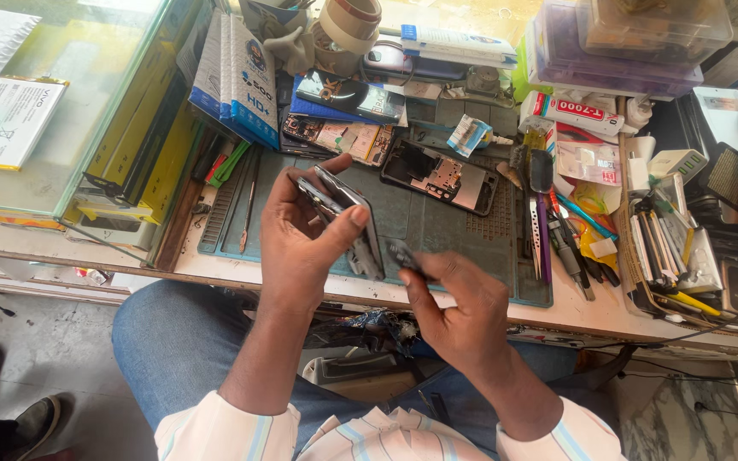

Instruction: The person disassembles a smartphone, removes the screen assembly, and then unpacks a new battery from its packaging. The person places the new battery into the phone's chassis.

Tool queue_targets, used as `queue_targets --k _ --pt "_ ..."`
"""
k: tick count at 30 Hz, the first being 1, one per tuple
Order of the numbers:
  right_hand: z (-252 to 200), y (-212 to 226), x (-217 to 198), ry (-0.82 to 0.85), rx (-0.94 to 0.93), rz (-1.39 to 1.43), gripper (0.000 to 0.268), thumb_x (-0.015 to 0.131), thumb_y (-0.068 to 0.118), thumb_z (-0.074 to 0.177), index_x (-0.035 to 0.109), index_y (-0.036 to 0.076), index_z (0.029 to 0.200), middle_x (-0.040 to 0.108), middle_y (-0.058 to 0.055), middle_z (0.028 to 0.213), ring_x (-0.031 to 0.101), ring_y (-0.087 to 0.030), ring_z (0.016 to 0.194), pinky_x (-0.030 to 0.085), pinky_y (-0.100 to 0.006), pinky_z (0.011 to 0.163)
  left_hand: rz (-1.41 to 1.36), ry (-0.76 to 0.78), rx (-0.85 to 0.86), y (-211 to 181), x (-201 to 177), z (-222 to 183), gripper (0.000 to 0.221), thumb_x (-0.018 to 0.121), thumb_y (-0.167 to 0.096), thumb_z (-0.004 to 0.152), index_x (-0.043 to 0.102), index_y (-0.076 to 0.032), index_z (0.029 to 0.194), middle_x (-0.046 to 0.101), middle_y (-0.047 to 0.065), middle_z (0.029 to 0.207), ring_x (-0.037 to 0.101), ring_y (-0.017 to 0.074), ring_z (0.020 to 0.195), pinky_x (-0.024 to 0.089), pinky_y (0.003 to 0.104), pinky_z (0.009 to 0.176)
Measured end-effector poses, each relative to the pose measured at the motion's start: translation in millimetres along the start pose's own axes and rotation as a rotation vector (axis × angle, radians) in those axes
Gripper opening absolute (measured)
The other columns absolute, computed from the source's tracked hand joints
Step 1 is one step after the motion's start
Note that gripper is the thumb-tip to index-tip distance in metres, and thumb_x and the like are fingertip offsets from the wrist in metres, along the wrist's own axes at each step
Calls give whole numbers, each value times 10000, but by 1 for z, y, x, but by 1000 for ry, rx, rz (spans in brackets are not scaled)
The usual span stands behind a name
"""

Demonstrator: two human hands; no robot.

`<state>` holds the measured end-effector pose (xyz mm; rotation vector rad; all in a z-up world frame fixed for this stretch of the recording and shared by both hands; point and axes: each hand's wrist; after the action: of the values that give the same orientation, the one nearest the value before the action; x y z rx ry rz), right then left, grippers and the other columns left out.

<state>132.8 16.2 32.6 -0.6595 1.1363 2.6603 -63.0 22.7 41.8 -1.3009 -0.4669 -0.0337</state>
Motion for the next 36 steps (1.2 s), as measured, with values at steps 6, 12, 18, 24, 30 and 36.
queue_targets --k 6,12,18,24,30,36 --pt "8 12 -6 1 -10 -45 89 711 23 921 705 -12 1003 696 -103 800 692 -167 674 519 -297 571 -56 10 11 8 1 -1 425 875 -148 807 567 -74 1090 697 154 1328 660 97 984 574 281 879" --pt "18 19 -1 63 49 -115 85 717 40 913 702 -19 973 702 -117 787 703 -196 634 532 -317 536 86 24 56 9 9 -4 423 872 -143 808 566 -83 1094 711 142 1305 675 106 1022 579 283 933" --pt "10 17 -1 230 77 -347 100 701 77 916 657 16 850 687 -137 727 684 -316 619 527 -436 559 201 44 82 7 20 -10 443 870 -135 800 585 -64 1131 712 78 1131 681 118 1001 557 271 919" --pt "-6 -2 14 406 193 -378 74 684 87 895 653 26 867 686 -146 730 686 -349 626 541 -470 575 185 37 87 9 30 -10 483 869 -144 818 554 -54 1173 656 19 1063 638 94 991 547 259 898" --pt "-19 -9 21 384 144 -391 74 688 89 889 650 34 857 684 -152 742 689 -357 664 542 -471 587 116 -13 69 17 16 -2 473 861 -176 845 533 -70 1169 641 26 1061 622 100 964 540 260 869" --pt "-16 -14 6 404 352 -297 165 723 171 874 669 39 793 697 -139 707 674 -316 548 502 -445 510 -78 39 80 23 0 -3 480 856 -224 890 496 -86 1175 642 64 1164 610 115 1054 531 270 945"
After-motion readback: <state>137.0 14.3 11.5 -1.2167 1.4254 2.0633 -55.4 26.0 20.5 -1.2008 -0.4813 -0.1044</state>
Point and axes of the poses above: each hand's wrist, its own z-axis towards the middle knuckle, its own x-axis out of the palm, y = z × x
